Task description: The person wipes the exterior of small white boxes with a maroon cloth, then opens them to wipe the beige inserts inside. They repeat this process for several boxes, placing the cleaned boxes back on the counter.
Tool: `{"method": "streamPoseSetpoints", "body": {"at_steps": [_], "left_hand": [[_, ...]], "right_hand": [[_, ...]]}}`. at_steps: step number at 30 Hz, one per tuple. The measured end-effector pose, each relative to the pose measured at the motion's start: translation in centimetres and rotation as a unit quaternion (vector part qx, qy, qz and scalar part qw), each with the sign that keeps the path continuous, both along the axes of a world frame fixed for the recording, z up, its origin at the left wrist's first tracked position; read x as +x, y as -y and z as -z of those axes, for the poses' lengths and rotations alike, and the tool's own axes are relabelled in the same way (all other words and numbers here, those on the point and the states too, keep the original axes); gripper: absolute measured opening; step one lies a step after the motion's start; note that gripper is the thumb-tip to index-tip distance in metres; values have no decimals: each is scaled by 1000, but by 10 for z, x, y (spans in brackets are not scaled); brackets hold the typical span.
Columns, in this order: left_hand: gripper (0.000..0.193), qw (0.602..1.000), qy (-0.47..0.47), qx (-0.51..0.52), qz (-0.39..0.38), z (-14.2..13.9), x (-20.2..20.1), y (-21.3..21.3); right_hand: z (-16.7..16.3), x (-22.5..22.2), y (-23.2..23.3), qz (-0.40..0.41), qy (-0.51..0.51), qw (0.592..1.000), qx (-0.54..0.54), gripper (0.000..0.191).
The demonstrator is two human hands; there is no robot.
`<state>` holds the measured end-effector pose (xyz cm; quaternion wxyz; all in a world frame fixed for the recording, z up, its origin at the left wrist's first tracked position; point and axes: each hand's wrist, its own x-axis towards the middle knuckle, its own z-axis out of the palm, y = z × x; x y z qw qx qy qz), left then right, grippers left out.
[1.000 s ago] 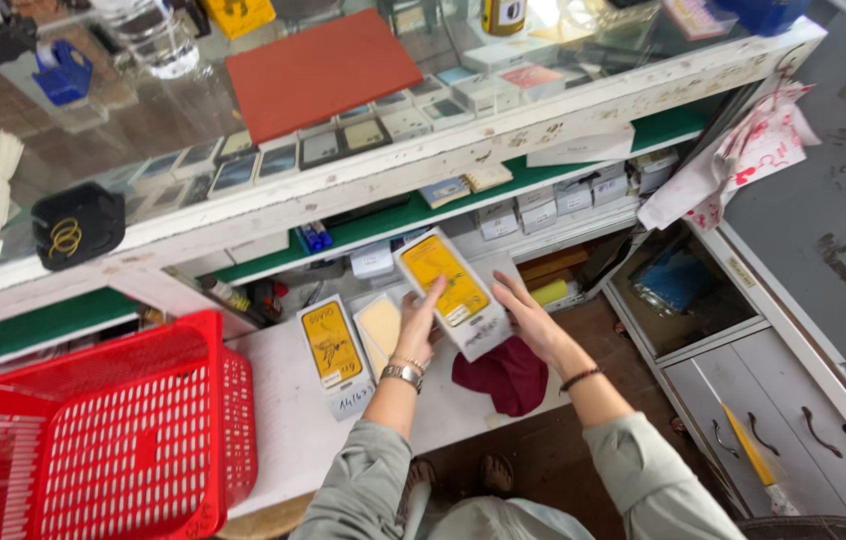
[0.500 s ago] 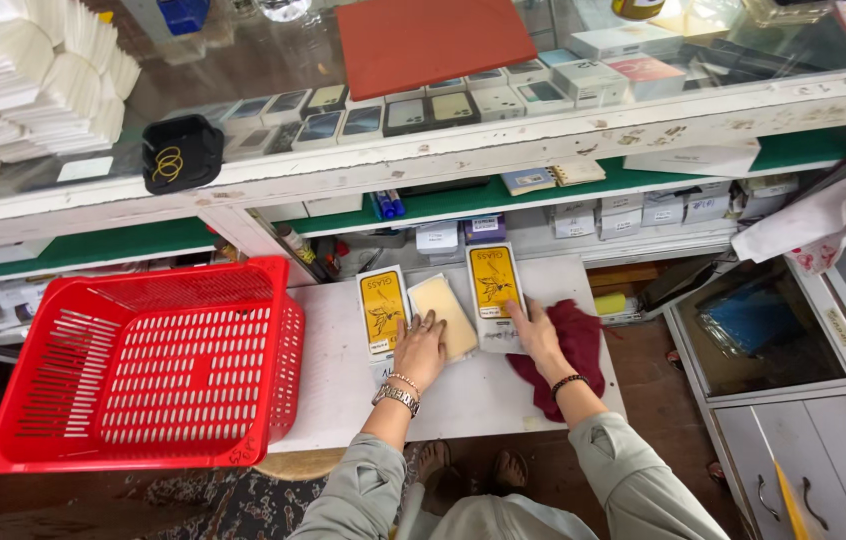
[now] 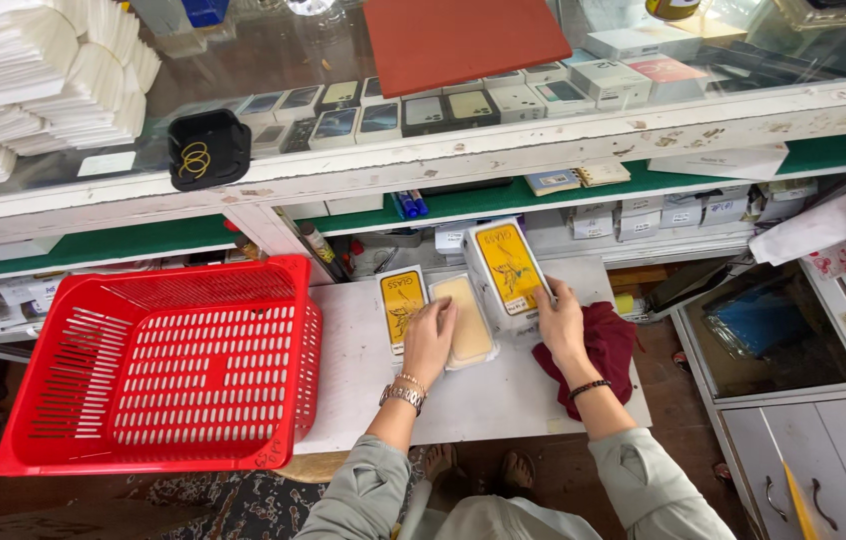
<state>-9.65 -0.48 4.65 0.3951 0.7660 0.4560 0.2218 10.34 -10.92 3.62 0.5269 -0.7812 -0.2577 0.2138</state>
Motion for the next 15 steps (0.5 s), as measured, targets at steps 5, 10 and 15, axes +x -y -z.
{"method": "streamPoseSetpoints", "body": {"at_steps": [5,10,15], "left_hand": [[60,982,126,-42,-132,-7,-7,-42],[54,988,-52,-94,-111,3,-47,-81],[65,977,-59,82,-190,7,-43,-68]], "right_hand": [[0,-81,-37,-59,106,992,35,35],[11,-132,-61,-110,10,993,-30,40],[15,-89,-41,-72,167,979,-93,53]]}}
